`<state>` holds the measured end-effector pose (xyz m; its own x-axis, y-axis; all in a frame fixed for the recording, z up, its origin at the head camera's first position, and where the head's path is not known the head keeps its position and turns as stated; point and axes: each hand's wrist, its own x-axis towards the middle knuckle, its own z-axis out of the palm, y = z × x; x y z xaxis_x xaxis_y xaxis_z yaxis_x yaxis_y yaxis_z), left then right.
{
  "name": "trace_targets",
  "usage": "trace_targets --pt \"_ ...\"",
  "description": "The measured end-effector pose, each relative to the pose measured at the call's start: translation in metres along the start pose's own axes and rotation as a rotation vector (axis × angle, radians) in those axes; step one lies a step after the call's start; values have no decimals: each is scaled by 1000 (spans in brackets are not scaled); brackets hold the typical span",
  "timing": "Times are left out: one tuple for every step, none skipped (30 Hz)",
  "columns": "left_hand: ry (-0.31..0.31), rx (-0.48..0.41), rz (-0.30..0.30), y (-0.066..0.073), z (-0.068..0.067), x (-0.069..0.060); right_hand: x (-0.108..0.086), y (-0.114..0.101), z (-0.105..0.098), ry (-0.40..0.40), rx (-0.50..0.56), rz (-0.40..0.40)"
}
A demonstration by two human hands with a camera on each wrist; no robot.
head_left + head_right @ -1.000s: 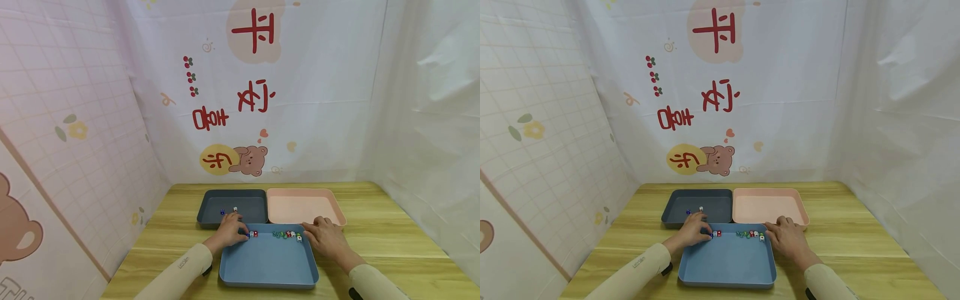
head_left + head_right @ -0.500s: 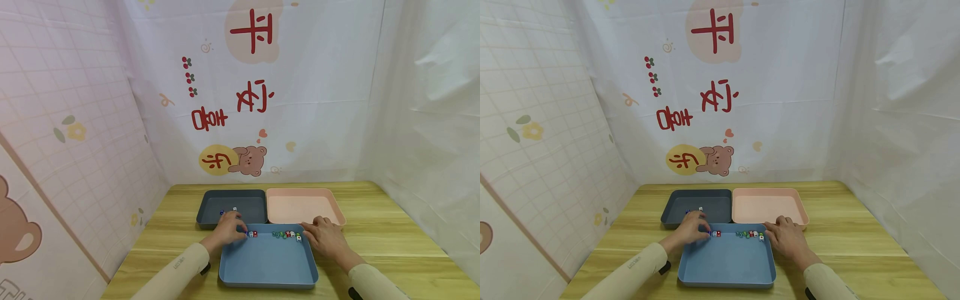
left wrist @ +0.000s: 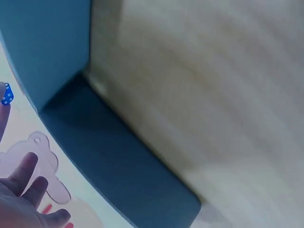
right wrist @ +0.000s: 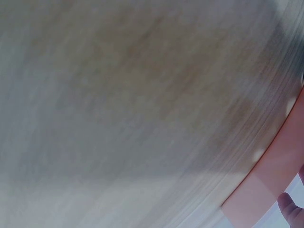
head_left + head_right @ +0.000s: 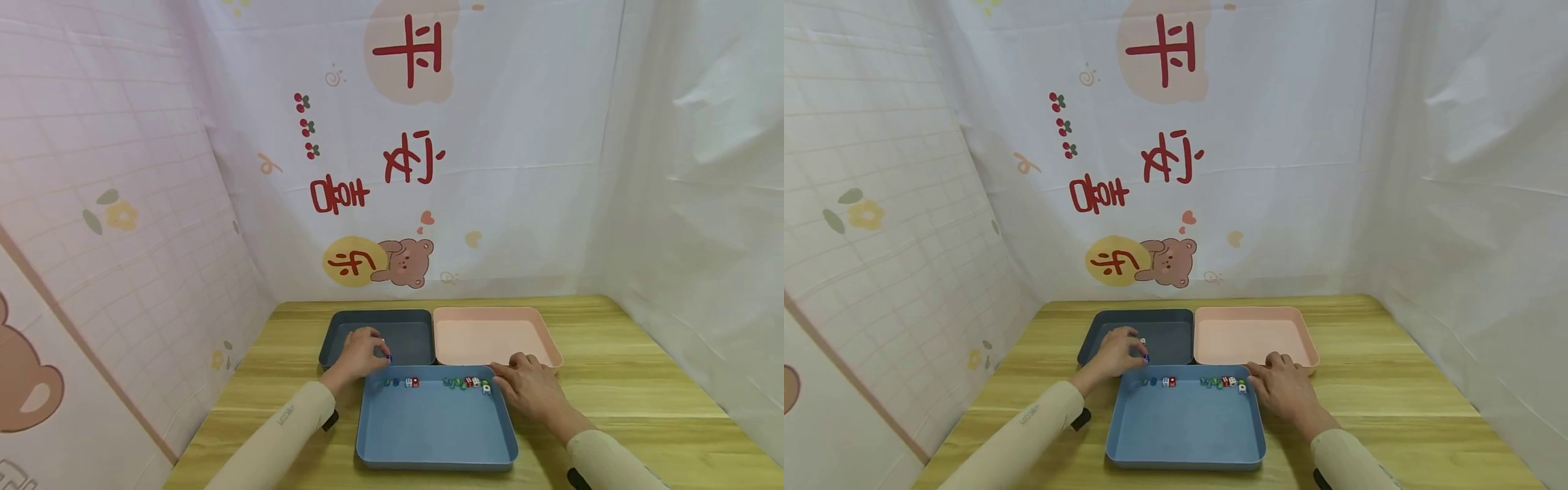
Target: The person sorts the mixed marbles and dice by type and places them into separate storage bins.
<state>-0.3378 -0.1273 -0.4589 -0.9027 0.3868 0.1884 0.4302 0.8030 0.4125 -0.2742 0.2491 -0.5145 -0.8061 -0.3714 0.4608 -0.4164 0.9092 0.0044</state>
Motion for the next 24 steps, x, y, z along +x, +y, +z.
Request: trace_targets --pt "6 6 -11 -2 -1 3 0 0 0 3 -2 -2" --pt "16 10 -20 -6 -2 6 1 0 0 4 -2 -3" --pt "29 20 -29 -9 -2 9 1 0 -1 4 -4 -3" --pt "42 26 -42 -11 -3 12 1 0 -1 2 -4 -2" --pt "54 29 -61 -15 -3 15 1 0 -1 0 -3 -1" --pt "67 27 -76 -17 -4 18 1 0 -1 -3 -5 -1" --pt "78 28 -95 -19 -4 20 1 0 -1 -5 -6 -1" --pt "87 28 -115 -22 -5 23 1 0 -1 -6 -6 -1" --pt "95 26 -134 -24 -5 25 1 0 -1 -5 -6 -1" --pt "97 17 -159 -26 -6 27 1 -1 -1 -2 -6 -4" --pt "103 10 -176 -28 -6 28 1 -1 -1 -1 -6 -6" --pt "109 2 -191 -30 -7 30 1 -1 -1 1 -6 -6" --pt "112 -1 -210 -32 -7 31 1 -2 -1 2 -7 -7" --pt "119 -4 -224 -34 -8 32 1 -2 -1 2 -7 -6" --pt "128 -6 -234 -36 -8 34 1 -2 -1 0 -7 -5" --pt "136 -1 -244 -38 -8 35 1 -3 -1 -1 -7 -3" --pt "147 3 -251 -39 -8 36 2 -3 -1 -5 -6 1" --pt "155 5 -261 -41 -8 37 2 -3 -1 -7 -5 2" --pt "162 9 -270 -42 -7 38 2 -3 -1 -8 -4 2" --pt "168 8 -279 -43 -6 39 2 -3 -2 -9 -4 3" --pt "171 7 -289 -45 -5 39 2 -3 -2 -9 -3 3" --pt "171 4 -301 -46 -4 40 2 -3 -2 -9 -5 3" --pt "171 2 -308 -46 -4 40 1 -2 -2 -10 -10 2" --pt "169 3 -315 -47 -3 40 1 -2 -2 -10 -12 2"
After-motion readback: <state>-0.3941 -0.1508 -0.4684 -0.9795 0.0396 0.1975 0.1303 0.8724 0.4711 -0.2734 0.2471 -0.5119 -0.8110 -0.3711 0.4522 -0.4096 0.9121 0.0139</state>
